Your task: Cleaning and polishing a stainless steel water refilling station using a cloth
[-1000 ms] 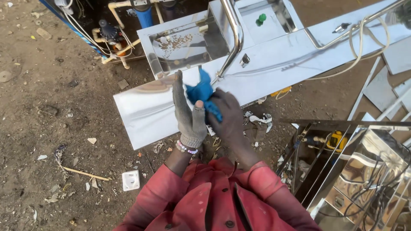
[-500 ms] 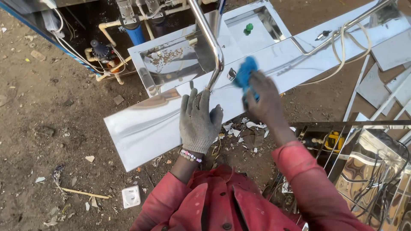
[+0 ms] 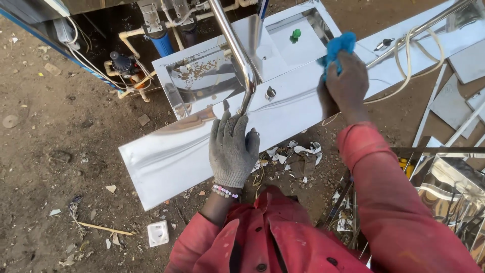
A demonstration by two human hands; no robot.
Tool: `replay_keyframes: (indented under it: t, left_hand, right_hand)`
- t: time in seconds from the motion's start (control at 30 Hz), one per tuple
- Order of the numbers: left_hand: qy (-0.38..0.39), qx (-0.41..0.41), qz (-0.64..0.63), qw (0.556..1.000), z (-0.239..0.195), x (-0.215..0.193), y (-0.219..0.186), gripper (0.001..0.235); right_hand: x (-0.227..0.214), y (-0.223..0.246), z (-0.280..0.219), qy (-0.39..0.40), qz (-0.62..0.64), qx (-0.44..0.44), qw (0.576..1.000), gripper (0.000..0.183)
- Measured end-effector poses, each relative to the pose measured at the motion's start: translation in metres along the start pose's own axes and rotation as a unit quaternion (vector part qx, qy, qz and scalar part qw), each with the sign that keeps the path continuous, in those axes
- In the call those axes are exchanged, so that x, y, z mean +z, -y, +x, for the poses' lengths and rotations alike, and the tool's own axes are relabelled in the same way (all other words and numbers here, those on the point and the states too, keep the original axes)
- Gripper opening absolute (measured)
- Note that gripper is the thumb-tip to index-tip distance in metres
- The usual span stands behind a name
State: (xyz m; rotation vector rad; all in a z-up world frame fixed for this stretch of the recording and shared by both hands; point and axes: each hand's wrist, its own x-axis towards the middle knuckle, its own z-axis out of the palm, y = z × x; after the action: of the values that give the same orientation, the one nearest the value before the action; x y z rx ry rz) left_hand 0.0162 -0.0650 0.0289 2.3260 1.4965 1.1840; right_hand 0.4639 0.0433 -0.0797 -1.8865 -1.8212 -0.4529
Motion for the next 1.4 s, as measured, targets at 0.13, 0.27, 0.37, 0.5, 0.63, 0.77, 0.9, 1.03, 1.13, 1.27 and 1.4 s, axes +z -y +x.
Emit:
replay_keyframes:
  t: [0.13,0.27,0.37,0.5,0.63,0.77,0.9,1.03,1.13,1.27,1.4]
  left_hand:
    - [-0.007,0.007,0.001,1.000,0.005,-0.004,-0.006,0.030]
    - [-0.031,-0.004,0.008,0.999,0.007,0.008,-0.007,0.026]
    - [-0.018,-0.016,0.029,0.999,0.009,0.006,-0.010,0.023]
    - [-0.013,-0.026,0.050,0.998,0.010,0.009,-0.018,0.019]
    - [-0.022,-0.043,0.077,0.996,0.013,0.019,-0.023,0.010]
    - [-0.024,-0.066,0.099,0.993,0.005,0.032,-0.017,0.007]
    - [-0.039,-0.064,0.096,0.993,0.000,0.044,-0.004,0.003]
    - [-0.070,-0.064,0.118,0.988,-0.007,0.047,0.003,0.003]
    - [-0.085,-0.074,0.132,0.985,-0.006,0.051,0.007,0.002]
    - [-0.091,-0.089,0.141,0.982,-0.014,0.053,0.013,0.005]
    - [-0.077,-0.098,0.129,0.984,-0.010,0.049,0.005,0.008]
  right_hand:
    - [-0.017,0.044,-0.006,0.010,0.059,0.012,0.998,0.043]
    - [-0.061,0.089,-0.029,0.085,0.123,-0.022,0.989,0.046]
    - [-0.028,-0.027,-0.017,-0.003,-0.016,-0.023,1.000,0.039]
    - [-0.045,-0.049,-0.010,-0.057,-0.011,0.039,0.998,0.041]
    - [-0.082,0.022,-0.037,0.036,0.138,-0.036,0.989,0.037]
    - [-0.080,-0.011,-0.062,0.055,0.128,0.032,0.990,0.043]
    - [-0.055,-0.100,-0.049,-0.035,0.046,0.087,0.995,0.038]
    - [-0.055,-0.123,-0.021,-0.077,0.013,0.143,0.987,0.045]
    - [-0.048,-0.127,0.004,-0.047,0.025,0.177,0.983,0.060]
    - [-0.033,-0.140,0.023,-0.001,0.143,0.176,0.974,0.069]
    - [-0.021,-0.171,0.024,0.031,0.227,0.173,0.958,0.066]
